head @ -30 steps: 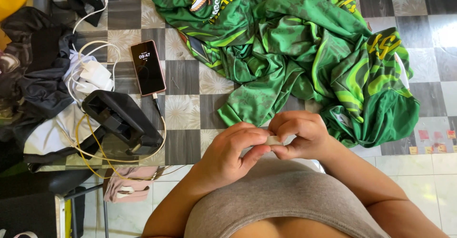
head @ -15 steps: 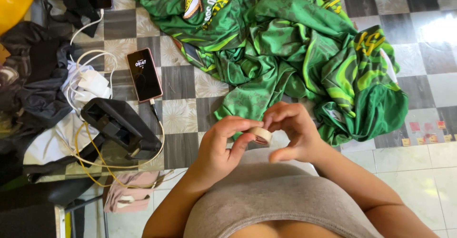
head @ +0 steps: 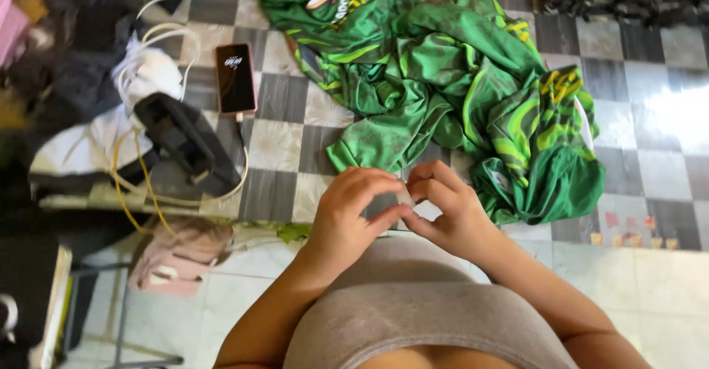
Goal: Folding a shirt, rolling it into a tight bundle, and securing it with a label, then trimming fabric with scissors.
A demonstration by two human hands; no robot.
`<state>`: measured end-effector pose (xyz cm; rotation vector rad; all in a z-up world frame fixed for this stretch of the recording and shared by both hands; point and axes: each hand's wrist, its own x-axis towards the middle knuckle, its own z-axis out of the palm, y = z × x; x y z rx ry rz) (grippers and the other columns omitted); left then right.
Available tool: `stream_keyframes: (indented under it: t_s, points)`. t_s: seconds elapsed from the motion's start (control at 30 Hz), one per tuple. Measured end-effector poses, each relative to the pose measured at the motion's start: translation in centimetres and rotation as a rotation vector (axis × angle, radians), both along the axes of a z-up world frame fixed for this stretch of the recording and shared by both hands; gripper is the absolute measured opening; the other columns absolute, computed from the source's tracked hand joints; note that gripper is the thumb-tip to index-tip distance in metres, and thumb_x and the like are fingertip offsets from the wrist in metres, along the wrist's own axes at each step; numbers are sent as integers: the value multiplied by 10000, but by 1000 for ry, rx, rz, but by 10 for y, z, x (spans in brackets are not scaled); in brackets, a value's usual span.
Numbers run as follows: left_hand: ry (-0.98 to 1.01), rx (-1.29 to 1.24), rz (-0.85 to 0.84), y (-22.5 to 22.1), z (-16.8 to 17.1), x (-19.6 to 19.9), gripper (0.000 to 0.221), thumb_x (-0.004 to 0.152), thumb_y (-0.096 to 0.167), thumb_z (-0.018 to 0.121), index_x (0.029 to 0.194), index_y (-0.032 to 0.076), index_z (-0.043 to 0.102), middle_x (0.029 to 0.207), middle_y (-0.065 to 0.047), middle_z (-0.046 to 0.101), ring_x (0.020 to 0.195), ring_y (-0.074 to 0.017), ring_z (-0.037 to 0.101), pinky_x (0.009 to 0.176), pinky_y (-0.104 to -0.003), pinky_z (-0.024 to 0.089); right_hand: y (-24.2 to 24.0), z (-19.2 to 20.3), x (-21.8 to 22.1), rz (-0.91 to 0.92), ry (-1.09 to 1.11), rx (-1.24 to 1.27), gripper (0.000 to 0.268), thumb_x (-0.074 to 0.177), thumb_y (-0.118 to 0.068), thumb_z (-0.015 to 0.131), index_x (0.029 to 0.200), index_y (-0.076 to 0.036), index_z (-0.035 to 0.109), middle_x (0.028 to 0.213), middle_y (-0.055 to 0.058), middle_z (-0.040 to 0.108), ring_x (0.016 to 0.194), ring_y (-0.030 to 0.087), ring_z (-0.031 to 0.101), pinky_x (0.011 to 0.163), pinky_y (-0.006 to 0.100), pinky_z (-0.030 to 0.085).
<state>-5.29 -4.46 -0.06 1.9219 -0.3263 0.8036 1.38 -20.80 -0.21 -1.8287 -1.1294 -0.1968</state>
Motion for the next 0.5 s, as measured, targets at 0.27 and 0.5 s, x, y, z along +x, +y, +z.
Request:
stream_keyframes:
  t_s: [0.27,0.5]
  points:
    - [225,-146,23,-24,-7,-42,147,770,53,745,907,67,694,900,-108,700,811,-316,685,695,-364,552,-22,-7,-30,70,-27,-96,185,764,-105,727,809,-38,561,876,115,548,704,275,630,593,346,546]
    - [350,-209,72,-21,-23,-80,76,865,46,617,871,64,691,855,-60,697,749,-207,684,663,-268,560,-22,-22,-61,143,175,-86,220,752,-149,748,767,-50,552,958,117,586,697,270,645,630,324,548]
